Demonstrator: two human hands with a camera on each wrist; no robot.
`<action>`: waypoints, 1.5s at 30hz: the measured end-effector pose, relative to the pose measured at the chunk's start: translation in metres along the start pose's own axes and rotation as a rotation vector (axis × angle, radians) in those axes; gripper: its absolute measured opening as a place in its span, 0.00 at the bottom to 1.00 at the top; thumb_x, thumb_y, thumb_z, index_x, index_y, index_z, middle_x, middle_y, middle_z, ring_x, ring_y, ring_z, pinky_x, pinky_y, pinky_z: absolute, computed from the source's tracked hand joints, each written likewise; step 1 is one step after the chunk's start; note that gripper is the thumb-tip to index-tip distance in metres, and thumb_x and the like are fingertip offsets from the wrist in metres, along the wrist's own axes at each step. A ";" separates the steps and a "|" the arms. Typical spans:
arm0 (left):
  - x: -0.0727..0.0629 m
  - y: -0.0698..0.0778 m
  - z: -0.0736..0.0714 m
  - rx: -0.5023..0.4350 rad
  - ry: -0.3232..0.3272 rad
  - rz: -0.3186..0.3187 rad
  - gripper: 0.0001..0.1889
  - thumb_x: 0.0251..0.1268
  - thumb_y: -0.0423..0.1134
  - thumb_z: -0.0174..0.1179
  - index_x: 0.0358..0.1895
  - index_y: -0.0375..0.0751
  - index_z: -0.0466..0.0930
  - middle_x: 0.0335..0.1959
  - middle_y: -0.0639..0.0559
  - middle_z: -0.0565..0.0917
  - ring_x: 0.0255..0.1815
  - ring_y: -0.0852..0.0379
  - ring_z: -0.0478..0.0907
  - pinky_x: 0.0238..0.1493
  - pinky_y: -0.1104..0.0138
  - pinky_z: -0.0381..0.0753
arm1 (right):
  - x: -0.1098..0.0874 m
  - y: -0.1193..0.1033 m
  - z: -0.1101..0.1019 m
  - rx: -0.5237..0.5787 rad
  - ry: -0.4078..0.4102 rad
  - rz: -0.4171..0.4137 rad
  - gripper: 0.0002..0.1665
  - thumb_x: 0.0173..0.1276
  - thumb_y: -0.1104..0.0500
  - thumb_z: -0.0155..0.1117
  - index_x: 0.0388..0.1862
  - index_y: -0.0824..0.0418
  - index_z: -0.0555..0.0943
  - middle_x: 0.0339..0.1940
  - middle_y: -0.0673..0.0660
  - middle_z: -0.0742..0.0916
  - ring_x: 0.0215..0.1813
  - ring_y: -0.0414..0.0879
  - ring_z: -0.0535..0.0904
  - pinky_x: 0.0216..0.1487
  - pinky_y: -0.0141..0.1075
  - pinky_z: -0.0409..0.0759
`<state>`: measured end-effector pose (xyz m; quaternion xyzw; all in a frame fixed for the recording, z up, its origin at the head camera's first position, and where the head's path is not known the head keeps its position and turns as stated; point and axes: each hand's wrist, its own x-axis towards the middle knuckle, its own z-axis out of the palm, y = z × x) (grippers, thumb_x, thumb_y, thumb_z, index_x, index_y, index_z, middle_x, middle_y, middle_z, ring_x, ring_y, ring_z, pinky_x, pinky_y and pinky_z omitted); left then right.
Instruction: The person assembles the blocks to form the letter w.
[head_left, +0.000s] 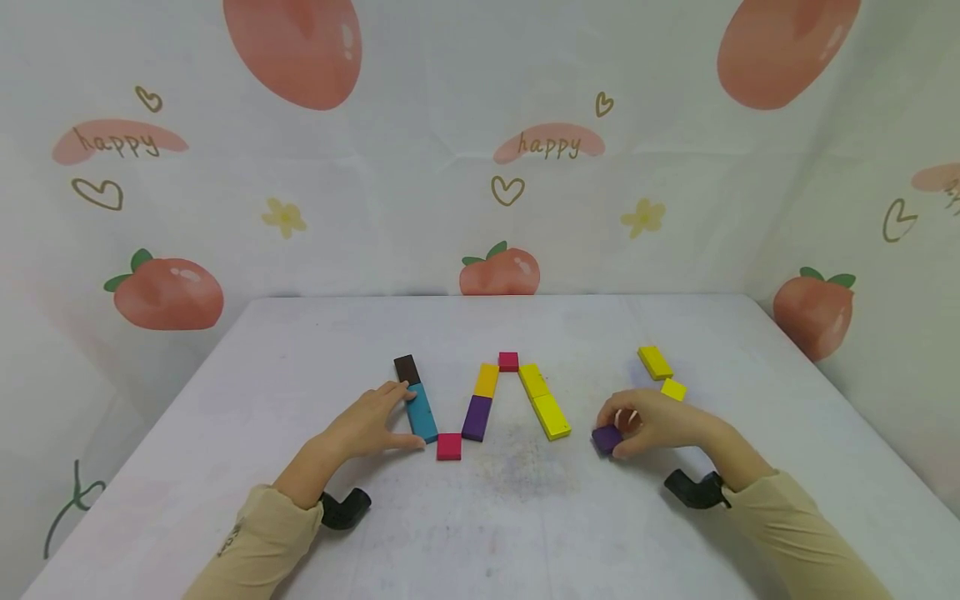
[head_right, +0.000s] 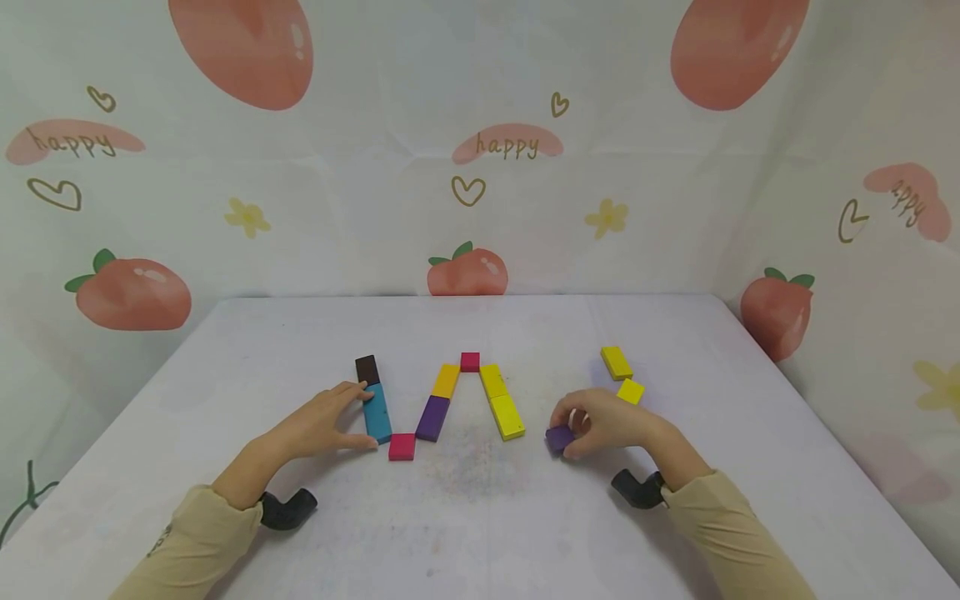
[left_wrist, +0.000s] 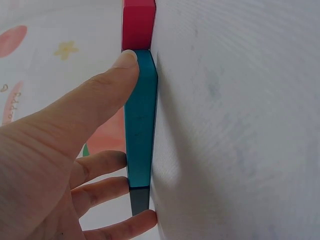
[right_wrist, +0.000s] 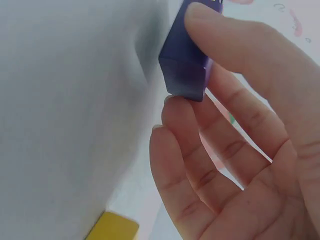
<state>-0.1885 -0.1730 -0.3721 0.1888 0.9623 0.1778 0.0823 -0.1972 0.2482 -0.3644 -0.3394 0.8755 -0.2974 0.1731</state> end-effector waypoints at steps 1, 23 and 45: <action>0.000 0.000 0.000 0.001 0.001 0.001 0.43 0.50 0.54 0.68 0.65 0.31 0.64 0.67 0.32 0.64 0.65 0.32 0.64 0.64 0.43 0.67 | 0.001 0.000 0.001 -0.001 0.001 -0.002 0.17 0.55 0.56 0.71 0.42 0.59 0.79 0.38 0.50 0.83 0.37 0.37 0.75 0.41 0.28 0.79; 0.000 0.000 0.000 0.003 0.005 0.005 0.43 0.49 0.54 0.68 0.65 0.31 0.65 0.67 0.33 0.65 0.64 0.32 0.65 0.64 0.44 0.67 | 0.018 -0.011 0.016 -0.029 0.018 0.002 0.15 0.55 0.56 0.71 0.40 0.58 0.79 0.36 0.49 0.83 0.36 0.36 0.75 0.40 0.26 0.79; 0.001 -0.001 0.001 -0.003 0.006 0.013 0.43 0.50 0.55 0.67 0.65 0.31 0.64 0.67 0.32 0.65 0.65 0.32 0.64 0.65 0.44 0.66 | 0.022 -0.013 0.021 -0.018 0.009 0.032 0.15 0.55 0.56 0.71 0.39 0.57 0.79 0.35 0.49 0.82 0.35 0.36 0.75 0.39 0.26 0.78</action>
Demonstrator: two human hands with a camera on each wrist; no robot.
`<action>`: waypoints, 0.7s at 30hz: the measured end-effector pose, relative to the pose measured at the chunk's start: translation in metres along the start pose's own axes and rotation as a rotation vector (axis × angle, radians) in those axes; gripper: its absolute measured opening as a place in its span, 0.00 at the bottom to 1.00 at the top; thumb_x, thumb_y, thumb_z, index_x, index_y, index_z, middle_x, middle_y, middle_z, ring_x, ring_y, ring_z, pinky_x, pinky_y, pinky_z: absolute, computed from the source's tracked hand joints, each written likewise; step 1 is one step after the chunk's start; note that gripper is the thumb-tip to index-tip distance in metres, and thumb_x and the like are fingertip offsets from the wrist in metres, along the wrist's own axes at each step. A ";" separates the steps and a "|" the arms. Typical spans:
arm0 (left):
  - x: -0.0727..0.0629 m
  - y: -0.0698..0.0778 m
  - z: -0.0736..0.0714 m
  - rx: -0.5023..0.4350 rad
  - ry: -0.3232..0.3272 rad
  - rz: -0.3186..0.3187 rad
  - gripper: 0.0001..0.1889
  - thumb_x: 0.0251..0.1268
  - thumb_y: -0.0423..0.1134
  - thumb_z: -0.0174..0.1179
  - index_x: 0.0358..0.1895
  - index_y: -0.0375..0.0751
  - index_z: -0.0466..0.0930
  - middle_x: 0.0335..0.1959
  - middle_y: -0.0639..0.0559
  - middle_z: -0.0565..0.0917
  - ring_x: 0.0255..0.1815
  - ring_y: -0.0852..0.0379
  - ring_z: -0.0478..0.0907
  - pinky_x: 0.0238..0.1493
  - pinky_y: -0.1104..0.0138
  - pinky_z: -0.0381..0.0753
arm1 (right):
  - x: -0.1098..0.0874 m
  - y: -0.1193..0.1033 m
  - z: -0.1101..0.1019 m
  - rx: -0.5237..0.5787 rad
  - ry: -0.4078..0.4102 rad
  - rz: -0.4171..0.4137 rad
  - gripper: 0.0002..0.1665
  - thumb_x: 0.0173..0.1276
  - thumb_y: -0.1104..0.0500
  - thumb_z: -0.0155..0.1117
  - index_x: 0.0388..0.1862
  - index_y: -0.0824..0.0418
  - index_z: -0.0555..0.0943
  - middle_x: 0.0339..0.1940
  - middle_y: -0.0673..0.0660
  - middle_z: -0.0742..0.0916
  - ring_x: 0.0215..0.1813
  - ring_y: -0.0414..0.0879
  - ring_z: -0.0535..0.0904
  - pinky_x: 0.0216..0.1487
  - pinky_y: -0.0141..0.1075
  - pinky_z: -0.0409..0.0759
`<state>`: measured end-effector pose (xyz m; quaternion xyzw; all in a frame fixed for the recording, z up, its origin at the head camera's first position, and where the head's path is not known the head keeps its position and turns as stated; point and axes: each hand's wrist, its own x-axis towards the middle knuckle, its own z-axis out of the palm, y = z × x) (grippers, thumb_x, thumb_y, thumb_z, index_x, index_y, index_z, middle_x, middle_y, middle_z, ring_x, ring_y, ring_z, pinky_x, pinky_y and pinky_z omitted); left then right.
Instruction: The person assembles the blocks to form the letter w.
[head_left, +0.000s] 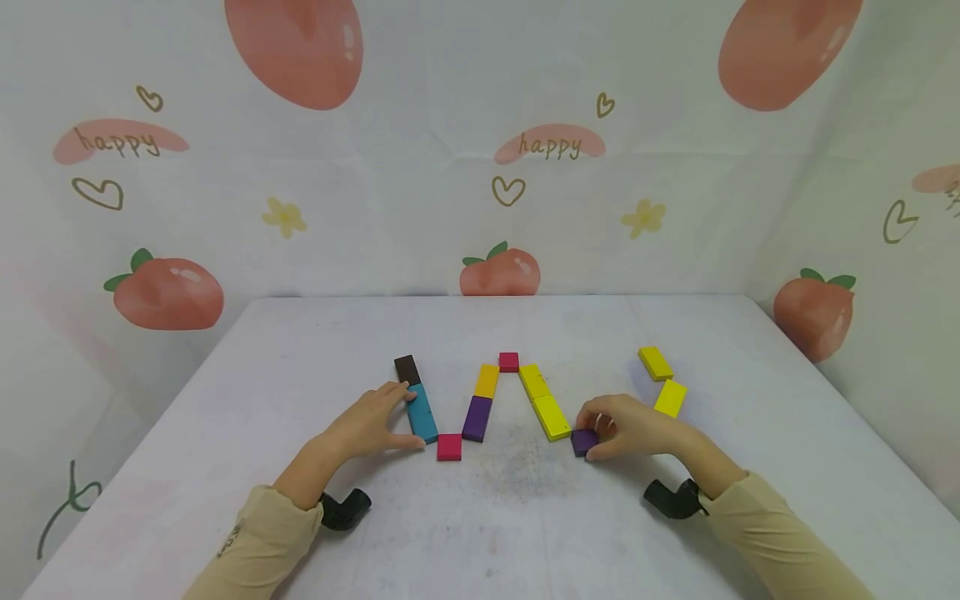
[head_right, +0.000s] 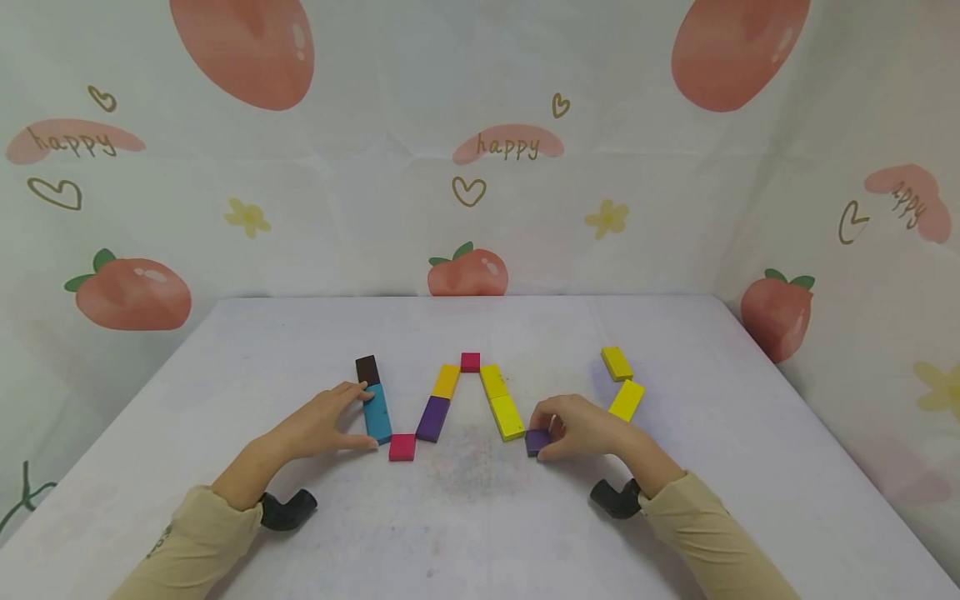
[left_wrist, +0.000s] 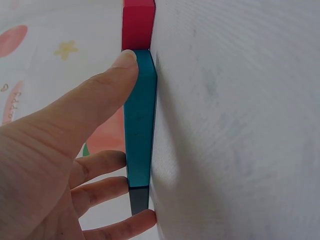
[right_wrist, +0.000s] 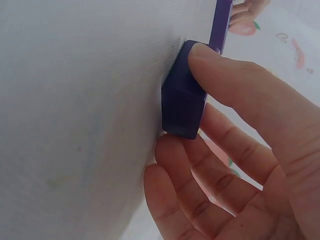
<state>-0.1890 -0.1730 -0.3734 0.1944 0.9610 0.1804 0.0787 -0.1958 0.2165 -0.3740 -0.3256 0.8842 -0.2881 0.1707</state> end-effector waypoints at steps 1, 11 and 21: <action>0.000 0.000 0.000 0.006 0.000 0.002 0.43 0.50 0.55 0.67 0.65 0.31 0.64 0.67 0.32 0.65 0.65 0.32 0.64 0.64 0.44 0.67 | 0.000 0.000 0.000 0.000 0.002 -0.005 0.15 0.55 0.56 0.71 0.39 0.58 0.79 0.35 0.49 0.82 0.35 0.36 0.75 0.38 0.26 0.78; 0.000 0.001 -0.001 -0.003 -0.006 -0.006 0.43 0.50 0.55 0.67 0.66 0.31 0.64 0.67 0.33 0.64 0.66 0.32 0.63 0.65 0.44 0.66 | 0.000 -0.002 0.001 -0.007 0.010 -0.016 0.15 0.55 0.55 0.71 0.39 0.58 0.78 0.35 0.49 0.82 0.36 0.37 0.75 0.39 0.27 0.78; -0.002 0.003 -0.003 0.002 -0.007 -0.006 0.43 0.50 0.55 0.67 0.65 0.31 0.64 0.67 0.32 0.64 0.66 0.33 0.62 0.66 0.43 0.65 | 0.000 -0.001 0.000 -0.007 0.000 0.019 0.16 0.54 0.55 0.71 0.39 0.57 0.78 0.35 0.48 0.82 0.37 0.38 0.74 0.40 0.27 0.78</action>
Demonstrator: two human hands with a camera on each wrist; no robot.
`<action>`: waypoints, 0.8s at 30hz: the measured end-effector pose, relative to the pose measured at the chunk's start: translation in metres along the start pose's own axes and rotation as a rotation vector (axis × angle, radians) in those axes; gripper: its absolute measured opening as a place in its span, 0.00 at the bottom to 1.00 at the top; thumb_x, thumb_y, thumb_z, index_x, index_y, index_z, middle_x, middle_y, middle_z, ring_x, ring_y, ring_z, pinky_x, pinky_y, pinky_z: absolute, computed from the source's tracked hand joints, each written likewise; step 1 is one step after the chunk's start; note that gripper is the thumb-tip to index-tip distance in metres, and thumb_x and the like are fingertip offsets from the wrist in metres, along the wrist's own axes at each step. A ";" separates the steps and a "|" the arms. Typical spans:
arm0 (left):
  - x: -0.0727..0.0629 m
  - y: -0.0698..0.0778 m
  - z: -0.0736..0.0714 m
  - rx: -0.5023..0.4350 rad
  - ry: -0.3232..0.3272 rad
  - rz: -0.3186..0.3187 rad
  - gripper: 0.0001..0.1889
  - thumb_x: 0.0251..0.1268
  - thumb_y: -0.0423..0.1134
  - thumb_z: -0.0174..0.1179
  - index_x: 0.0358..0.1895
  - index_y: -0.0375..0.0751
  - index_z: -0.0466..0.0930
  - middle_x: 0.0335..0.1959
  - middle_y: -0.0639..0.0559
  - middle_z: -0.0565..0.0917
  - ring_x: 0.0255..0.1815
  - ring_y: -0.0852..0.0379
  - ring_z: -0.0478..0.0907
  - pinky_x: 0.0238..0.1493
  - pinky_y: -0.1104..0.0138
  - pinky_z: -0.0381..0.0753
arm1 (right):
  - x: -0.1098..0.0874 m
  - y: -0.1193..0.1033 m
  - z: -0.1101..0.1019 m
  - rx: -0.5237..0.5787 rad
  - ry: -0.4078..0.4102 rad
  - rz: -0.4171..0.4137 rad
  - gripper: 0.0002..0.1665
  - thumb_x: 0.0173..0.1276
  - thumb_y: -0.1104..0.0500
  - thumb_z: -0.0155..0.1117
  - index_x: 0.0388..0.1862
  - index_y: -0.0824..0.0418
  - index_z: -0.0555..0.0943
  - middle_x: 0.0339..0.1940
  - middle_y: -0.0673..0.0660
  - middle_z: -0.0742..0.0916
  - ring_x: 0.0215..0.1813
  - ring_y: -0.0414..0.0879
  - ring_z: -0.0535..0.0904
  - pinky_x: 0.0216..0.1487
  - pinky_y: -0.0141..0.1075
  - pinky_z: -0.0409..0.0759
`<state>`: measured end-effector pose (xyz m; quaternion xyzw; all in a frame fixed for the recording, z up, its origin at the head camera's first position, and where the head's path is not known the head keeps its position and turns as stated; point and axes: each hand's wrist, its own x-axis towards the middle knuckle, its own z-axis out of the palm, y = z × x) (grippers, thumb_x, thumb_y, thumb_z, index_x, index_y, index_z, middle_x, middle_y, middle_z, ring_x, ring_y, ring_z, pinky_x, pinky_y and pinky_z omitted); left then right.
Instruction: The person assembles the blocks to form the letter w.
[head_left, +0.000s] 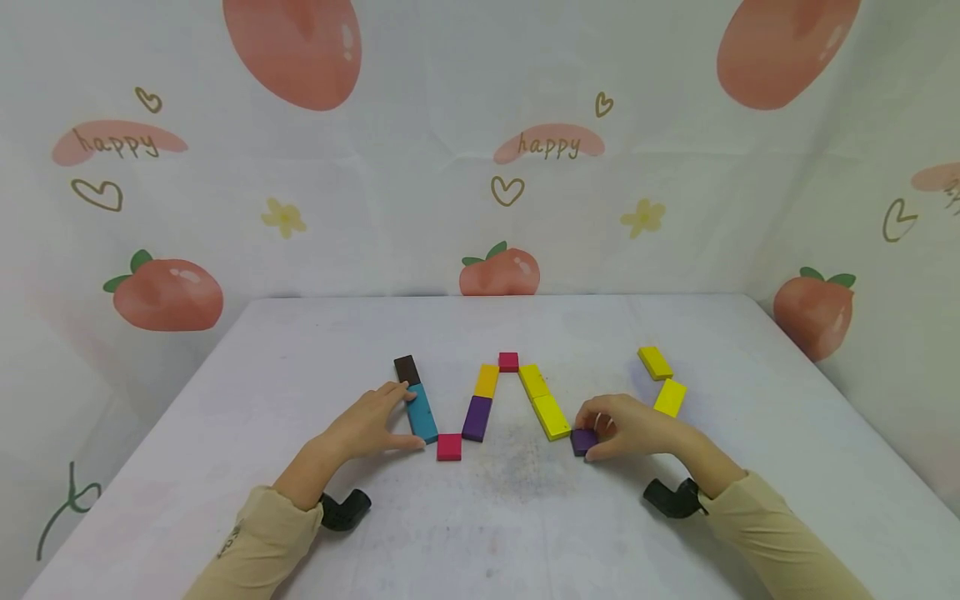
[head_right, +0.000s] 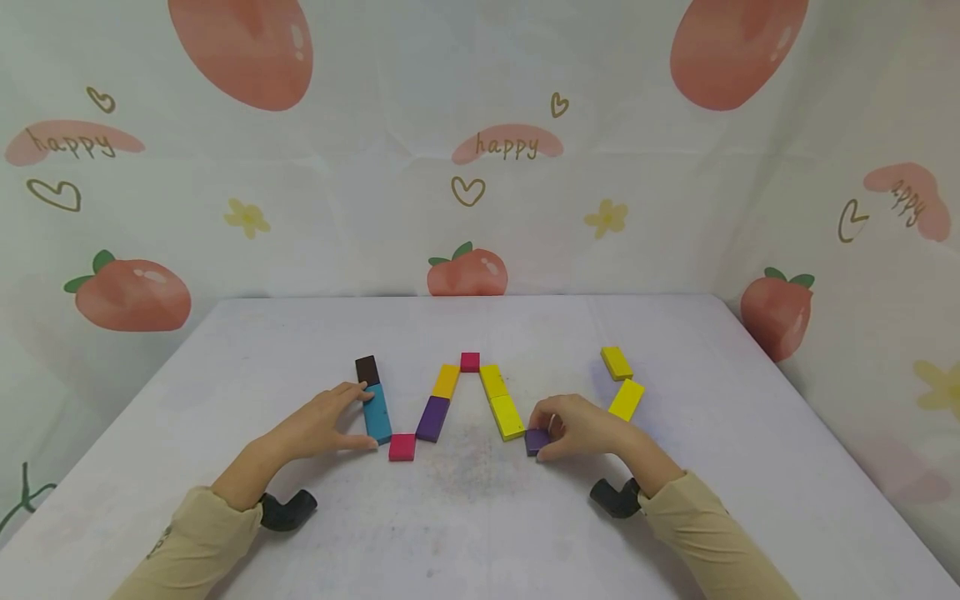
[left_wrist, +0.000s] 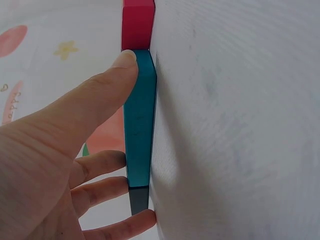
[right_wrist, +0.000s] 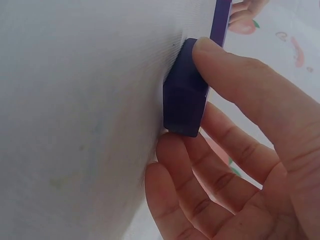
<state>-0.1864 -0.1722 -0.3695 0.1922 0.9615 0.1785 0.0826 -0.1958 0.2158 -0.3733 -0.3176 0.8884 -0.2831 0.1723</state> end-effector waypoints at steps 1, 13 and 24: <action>0.000 0.000 0.000 0.000 0.000 0.000 0.43 0.50 0.55 0.67 0.65 0.31 0.64 0.67 0.32 0.64 0.66 0.33 0.63 0.65 0.43 0.65 | 0.000 0.000 0.000 -0.001 -0.001 0.004 0.16 0.54 0.55 0.72 0.40 0.57 0.78 0.35 0.48 0.82 0.37 0.38 0.74 0.40 0.27 0.78; 0.002 -0.001 0.001 -0.011 -0.005 -0.014 0.43 0.50 0.55 0.67 0.66 0.32 0.64 0.68 0.33 0.64 0.65 0.32 0.64 0.64 0.44 0.67 | 0.000 -0.001 -0.001 -0.005 0.001 -0.026 0.18 0.55 0.53 0.71 0.41 0.59 0.78 0.36 0.50 0.82 0.38 0.39 0.75 0.41 0.28 0.79; -0.001 0.000 0.000 -0.007 -0.004 -0.013 0.44 0.49 0.55 0.68 0.66 0.32 0.64 0.68 0.33 0.64 0.65 0.32 0.64 0.64 0.44 0.67 | -0.001 0.000 -0.002 0.005 -0.013 0.004 0.18 0.55 0.53 0.71 0.42 0.58 0.78 0.38 0.49 0.82 0.39 0.39 0.76 0.43 0.28 0.79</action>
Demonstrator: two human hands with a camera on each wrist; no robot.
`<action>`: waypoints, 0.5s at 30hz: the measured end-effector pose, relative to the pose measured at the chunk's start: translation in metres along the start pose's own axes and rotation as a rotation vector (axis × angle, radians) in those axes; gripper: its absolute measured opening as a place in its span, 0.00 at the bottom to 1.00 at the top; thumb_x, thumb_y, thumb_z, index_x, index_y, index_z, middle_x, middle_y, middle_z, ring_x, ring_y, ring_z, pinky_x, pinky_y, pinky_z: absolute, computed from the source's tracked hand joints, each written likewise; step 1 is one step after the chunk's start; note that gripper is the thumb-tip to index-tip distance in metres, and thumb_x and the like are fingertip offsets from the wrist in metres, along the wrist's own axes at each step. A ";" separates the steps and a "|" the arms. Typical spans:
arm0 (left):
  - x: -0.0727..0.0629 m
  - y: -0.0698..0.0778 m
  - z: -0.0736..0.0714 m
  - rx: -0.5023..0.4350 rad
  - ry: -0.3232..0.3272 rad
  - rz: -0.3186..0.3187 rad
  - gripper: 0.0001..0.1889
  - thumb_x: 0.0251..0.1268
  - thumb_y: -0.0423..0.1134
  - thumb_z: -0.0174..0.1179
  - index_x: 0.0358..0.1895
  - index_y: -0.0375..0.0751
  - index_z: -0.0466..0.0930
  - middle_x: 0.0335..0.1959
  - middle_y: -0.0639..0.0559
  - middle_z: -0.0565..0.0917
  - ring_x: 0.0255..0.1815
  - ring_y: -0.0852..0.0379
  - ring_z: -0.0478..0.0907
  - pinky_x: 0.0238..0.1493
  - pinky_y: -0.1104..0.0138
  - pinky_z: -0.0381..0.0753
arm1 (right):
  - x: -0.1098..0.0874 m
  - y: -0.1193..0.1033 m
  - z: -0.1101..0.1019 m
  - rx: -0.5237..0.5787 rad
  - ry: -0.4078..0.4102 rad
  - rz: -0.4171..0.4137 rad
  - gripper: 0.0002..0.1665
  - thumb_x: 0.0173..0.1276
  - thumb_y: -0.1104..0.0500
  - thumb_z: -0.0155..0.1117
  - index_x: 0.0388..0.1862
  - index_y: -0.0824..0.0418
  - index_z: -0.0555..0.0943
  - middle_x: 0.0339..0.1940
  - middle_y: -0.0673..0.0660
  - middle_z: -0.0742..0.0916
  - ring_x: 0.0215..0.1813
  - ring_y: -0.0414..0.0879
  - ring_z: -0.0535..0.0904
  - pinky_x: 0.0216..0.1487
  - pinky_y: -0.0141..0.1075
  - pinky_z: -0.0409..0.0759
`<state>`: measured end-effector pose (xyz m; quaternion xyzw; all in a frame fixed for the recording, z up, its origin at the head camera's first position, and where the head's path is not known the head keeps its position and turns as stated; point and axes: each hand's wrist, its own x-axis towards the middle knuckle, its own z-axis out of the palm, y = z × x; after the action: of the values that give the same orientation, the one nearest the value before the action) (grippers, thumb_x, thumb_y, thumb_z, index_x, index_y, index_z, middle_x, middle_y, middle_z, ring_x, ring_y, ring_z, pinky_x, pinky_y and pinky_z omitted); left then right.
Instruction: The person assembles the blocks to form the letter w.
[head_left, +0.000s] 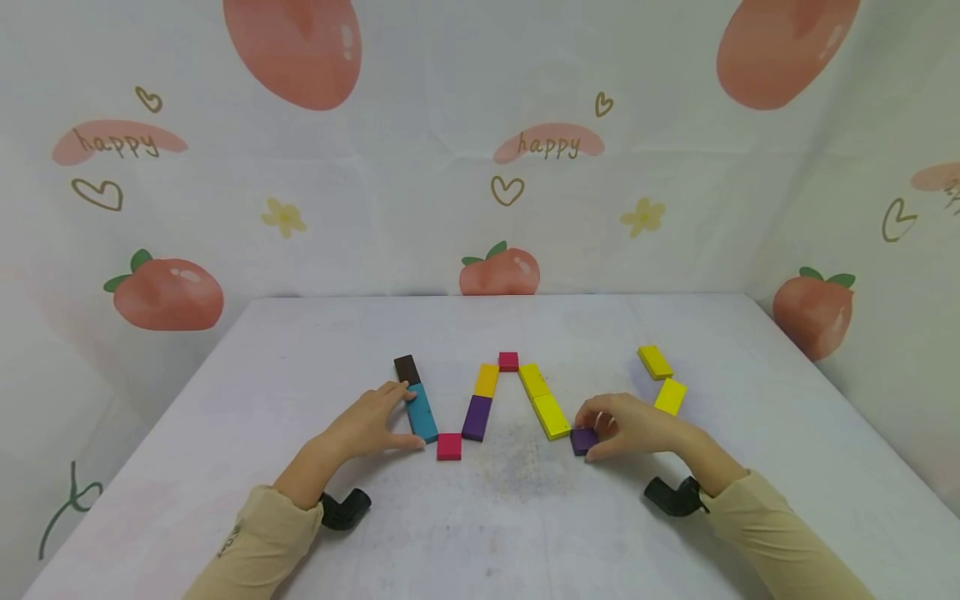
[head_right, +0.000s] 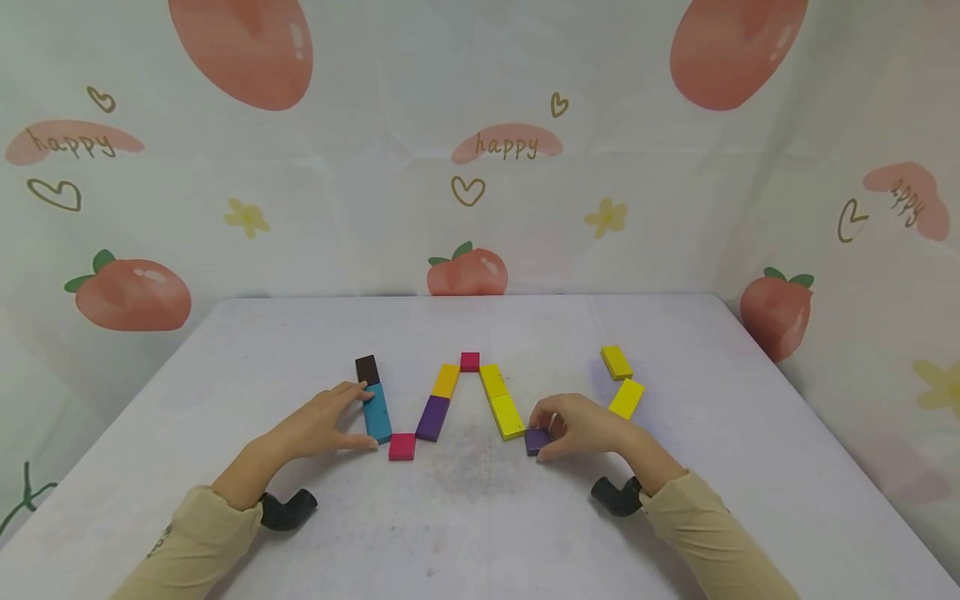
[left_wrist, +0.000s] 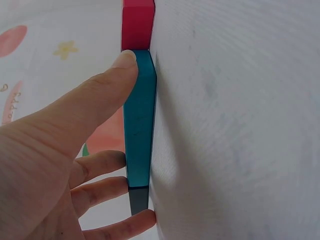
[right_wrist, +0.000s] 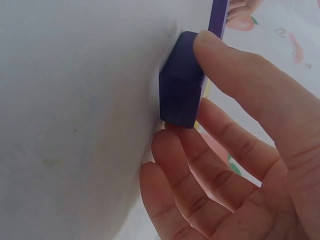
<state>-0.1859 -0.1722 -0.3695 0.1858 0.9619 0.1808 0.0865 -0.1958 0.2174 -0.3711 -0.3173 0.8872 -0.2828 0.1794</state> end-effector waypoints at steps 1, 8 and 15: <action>0.000 0.000 0.000 0.000 0.000 0.000 0.44 0.49 0.55 0.68 0.66 0.32 0.64 0.68 0.33 0.64 0.65 0.32 0.64 0.64 0.44 0.67 | 0.000 0.000 -0.001 0.004 0.001 0.000 0.18 0.55 0.53 0.71 0.42 0.58 0.78 0.38 0.49 0.83 0.39 0.39 0.76 0.43 0.28 0.79; 0.001 -0.001 0.000 -0.006 0.002 0.002 0.44 0.49 0.55 0.68 0.66 0.31 0.64 0.68 0.32 0.64 0.66 0.32 0.62 0.65 0.43 0.65 | -0.006 0.004 -0.007 0.007 0.053 0.008 0.18 0.55 0.55 0.70 0.43 0.59 0.78 0.39 0.51 0.83 0.40 0.42 0.76 0.44 0.29 0.80; 0.002 -0.002 0.001 -0.018 0.006 0.001 0.44 0.50 0.55 0.68 0.66 0.32 0.64 0.68 0.32 0.64 0.66 0.32 0.63 0.65 0.43 0.66 | -0.012 0.012 -0.013 -0.024 0.118 0.016 0.19 0.57 0.53 0.69 0.44 0.62 0.78 0.38 0.54 0.82 0.39 0.42 0.76 0.43 0.29 0.81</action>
<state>-0.1875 -0.1726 -0.3713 0.1849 0.9604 0.1900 0.0854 -0.1994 0.2383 -0.3667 -0.2952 0.9020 -0.2890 0.1254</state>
